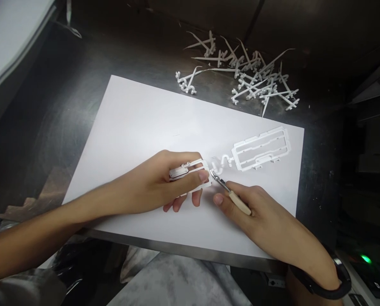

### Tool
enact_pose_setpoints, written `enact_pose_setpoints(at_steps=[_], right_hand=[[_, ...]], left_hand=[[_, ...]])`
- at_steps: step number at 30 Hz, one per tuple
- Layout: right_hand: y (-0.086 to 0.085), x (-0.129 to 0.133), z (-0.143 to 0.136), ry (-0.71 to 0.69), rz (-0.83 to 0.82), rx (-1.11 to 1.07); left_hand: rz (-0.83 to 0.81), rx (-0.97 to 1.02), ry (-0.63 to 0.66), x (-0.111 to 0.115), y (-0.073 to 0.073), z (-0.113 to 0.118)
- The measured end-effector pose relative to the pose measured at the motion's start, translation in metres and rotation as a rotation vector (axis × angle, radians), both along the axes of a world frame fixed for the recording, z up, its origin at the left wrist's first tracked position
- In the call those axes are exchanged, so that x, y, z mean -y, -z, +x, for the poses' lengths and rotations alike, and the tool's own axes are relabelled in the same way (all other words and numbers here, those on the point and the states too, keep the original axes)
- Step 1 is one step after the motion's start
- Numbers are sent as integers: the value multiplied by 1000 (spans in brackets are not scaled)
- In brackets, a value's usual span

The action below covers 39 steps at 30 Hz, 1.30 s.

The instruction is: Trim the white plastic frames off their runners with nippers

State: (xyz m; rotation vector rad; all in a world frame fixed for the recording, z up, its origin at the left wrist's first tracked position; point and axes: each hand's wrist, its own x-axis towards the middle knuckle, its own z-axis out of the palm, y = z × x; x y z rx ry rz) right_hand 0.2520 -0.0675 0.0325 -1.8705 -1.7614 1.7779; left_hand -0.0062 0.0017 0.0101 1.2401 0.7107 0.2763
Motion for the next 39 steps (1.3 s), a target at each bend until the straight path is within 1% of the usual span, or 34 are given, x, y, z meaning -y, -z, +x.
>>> enact_pose_setpoints(at_steps=[3, 8, 12, 16, 19, 25, 30, 33, 35, 37, 39], right_hand=[[-3, 0, -2, -17, 12, 41], [-7, 0, -4, -21, 56, 100], [-8, 0, -3, -60, 53, 76], [-5, -1, -3, -92, 28, 45], [-3, -1, -6, -81, 30, 47], [-4, 1, -11, -14, 89, 91], [-2, 4, -11, 64, 115, 86], [-1, 4, -5, 83, 72, 53], [-2, 4, 3, 99, 60, 19], [-3, 2, 10, 131, 111, -2], [-4, 1, 16, 175, 233, 8]], left_hand=[[15, -9, 4, 1, 2, 1], [25, -22, 5, 0, 1, 2], [17, -14, 19, 0, 0, 2], [9, -10, 37, -3, 0, 2], [6, -12, 69, -6, 0, 1], [62, 16, 55, -5, 1, -1], [104, -3, -30, -2, 3, 2], [80, -5, -14, -6, 0, -1], [43, 2, -43, -10, -2, -5], [-9, 73, -150, -14, -2, -8], [-88, 196, -305, -17, -2, -9]])
